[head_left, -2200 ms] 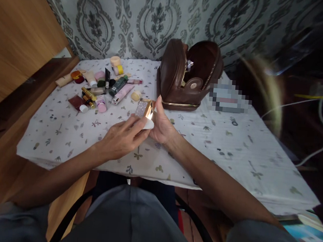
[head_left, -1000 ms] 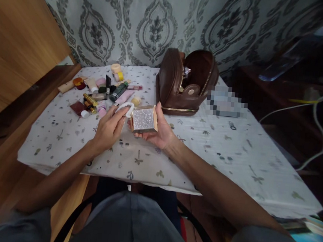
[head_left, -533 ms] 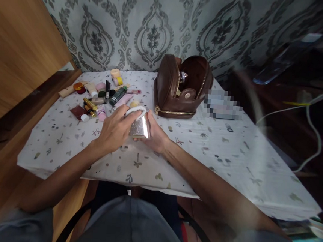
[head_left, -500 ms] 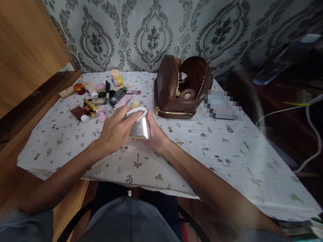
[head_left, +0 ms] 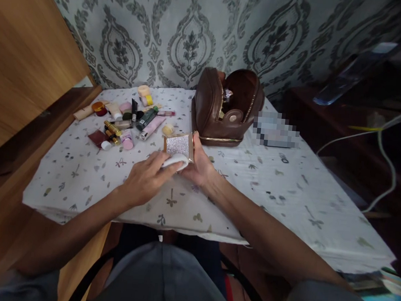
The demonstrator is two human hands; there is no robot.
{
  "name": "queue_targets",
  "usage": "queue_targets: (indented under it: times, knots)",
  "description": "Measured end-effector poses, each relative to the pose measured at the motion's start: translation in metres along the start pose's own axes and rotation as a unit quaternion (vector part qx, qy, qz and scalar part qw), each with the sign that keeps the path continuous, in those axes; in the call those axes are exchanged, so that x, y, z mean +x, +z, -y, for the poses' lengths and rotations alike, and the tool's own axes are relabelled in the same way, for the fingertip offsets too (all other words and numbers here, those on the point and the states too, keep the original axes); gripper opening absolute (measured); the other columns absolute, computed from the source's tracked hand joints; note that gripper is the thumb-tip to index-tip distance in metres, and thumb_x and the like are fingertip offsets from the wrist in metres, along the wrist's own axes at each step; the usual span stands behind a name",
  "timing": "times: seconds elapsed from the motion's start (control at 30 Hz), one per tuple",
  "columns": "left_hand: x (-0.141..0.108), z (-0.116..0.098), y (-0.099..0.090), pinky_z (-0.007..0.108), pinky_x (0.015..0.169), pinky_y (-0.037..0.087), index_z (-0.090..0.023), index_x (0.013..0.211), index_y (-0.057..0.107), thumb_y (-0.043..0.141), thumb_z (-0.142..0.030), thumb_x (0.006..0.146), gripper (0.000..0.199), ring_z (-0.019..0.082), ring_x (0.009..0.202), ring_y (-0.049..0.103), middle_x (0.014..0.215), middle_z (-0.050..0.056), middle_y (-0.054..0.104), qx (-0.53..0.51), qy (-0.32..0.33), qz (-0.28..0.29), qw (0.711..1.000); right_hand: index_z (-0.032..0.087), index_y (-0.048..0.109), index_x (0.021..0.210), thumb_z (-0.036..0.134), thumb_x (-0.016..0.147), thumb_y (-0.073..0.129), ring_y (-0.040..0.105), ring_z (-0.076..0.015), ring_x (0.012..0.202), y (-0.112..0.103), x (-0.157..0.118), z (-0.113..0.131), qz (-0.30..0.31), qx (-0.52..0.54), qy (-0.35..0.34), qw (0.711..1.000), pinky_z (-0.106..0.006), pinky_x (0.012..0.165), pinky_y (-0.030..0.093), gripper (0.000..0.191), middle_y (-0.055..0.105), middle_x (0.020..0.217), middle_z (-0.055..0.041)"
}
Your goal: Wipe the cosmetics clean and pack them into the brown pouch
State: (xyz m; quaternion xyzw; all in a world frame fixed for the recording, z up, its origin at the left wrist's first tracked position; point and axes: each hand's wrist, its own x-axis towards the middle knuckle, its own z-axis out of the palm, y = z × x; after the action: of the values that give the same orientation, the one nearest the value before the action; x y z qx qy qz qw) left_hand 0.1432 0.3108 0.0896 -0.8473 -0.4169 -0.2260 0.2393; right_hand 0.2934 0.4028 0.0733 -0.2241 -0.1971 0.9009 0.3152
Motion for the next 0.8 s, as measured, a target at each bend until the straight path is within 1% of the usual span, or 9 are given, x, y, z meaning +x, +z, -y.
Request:
queue_targets:
  times: [0.13,0.23,0.33,0.43,0.5,0.57,0.63,0.7,0.8]
  knots:
    - [-0.006,0.014,0.004,0.026,0.066,0.051,-0.022,0.126,0.062,0.042,-0.012,0.096,0.036,0.019,0.092,0.061,0.104,0.009,0.061,-0.021,-0.084,-0.020,0.996,0.017,0.067,0.096,0.073,0.095,0.024,0.062,-0.0200,0.066,-0.004,-0.001,-0.001,0.013,0.004,-0.009,1.000,-0.031,0.056,0.053,0.070,0.071,0.077,-0.0083]
    - [-0.013,0.015,0.008,0.027,0.068,0.051,-0.020,0.128,0.061,0.042,-0.015,0.097,0.037,0.019,0.089,0.061,0.103,0.009,0.061,-0.047,-0.120,-0.028,0.991,0.018,0.065,0.095,0.072,0.095,0.024,0.059,-0.0192,0.064,-0.007,0.001,0.000,-0.001,0.048,-0.013,0.999,-0.031,0.055,0.053,0.068,0.070,0.076,-0.0080]
    - [-0.017,0.006,0.011,0.026,0.066,0.050,-0.018,0.130,0.060,0.043,-0.015,0.097,0.037,0.018,0.085,0.060,0.099,0.009,0.061,-0.043,-0.116,-0.022,0.992,0.019,0.064,0.100,0.070,0.096,0.019,0.061,-0.0210,0.069,-0.008,0.005,0.001,-0.028,0.084,-0.016,0.996,-0.034,0.059,0.056,0.069,0.070,0.077,-0.0083]
    - [-0.014,-0.007,0.013,0.025,0.067,0.050,-0.020,0.129,0.059,0.042,-0.010,0.097,0.038,0.018,0.087,0.061,0.099,0.008,0.063,-0.020,-0.070,-0.028,0.997,0.018,0.065,0.109,0.071,0.096,0.015,0.066,-0.0243,0.078,-0.004,0.005,-0.001,-0.041,0.077,-0.012,0.996,-0.040,0.068,0.059,0.073,0.071,0.080,-0.0092]
    - [-0.010,-0.015,0.013,0.026,0.070,0.051,-0.019,0.130,0.057,0.039,-0.008,0.096,0.039,0.018,0.089,0.061,0.101,0.009,0.064,-0.003,-0.036,-0.030,0.999,0.019,0.066,0.112,0.073,0.094,0.020,0.067,-0.0250,0.081,0.000,0.004,-0.005,-0.034,0.052,-0.015,0.998,-0.040,0.073,0.059,0.073,0.073,0.083,-0.0092]
    - [-0.003,-0.020,0.012,0.027,0.071,0.051,-0.018,0.129,0.057,0.038,-0.009,0.097,0.038,0.019,0.089,0.061,0.101,0.009,0.064,0.012,-0.025,-0.022,0.999,0.019,0.068,0.110,0.075,0.093,0.029,0.068,-0.0246,0.083,0.003,0.001,-0.010,-0.023,0.017,-0.020,0.999,-0.039,0.075,0.058,0.070,0.074,0.084,-0.0084]
    - [0.004,-0.020,0.010,0.027,0.067,0.050,-0.018,0.128,0.058,0.038,-0.012,0.098,0.036,0.020,0.088,0.061,0.099,0.009,0.064,0.023,-0.040,-0.013,0.999,0.020,0.070,0.106,0.073,0.092,0.037,0.068,-0.0231,0.082,0.005,-0.001,-0.015,-0.025,-0.016,-0.027,0.999,-0.036,0.074,0.058,0.065,0.074,0.082,-0.0069]
    - [0.011,-0.015,0.006,0.027,0.065,0.049,-0.019,0.127,0.060,0.040,-0.015,0.098,0.035,0.021,0.090,0.061,0.099,0.009,0.063,0.026,-0.074,-0.007,0.997,0.020,0.070,0.102,0.070,0.093,0.039,0.068,-0.0208,0.078,0.006,-0.004,-0.018,-0.030,-0.046,-0.033,0.998,-0.033,0.068,0.058,0.059,0.073,0.079,-0.0052]
    - [0.019,0.001,0.001,0.028,0.067,0.049,-0.022,0.127,0.062,0.043,-0.019,0.098,0.035,0.023,0.092,0.060,0.099,0.009,0.062,0.021,-0.141,0.002,0.990,0.020,0.069,0.097,0.062,0.096,0.042,0.067,-0.0181,0.070,0.006,-0.007,-0.019,0.006,-0.081,-0.041,0.996,-0.028,0.056,0.055,0.050,0.072,0.079,-0.0040]
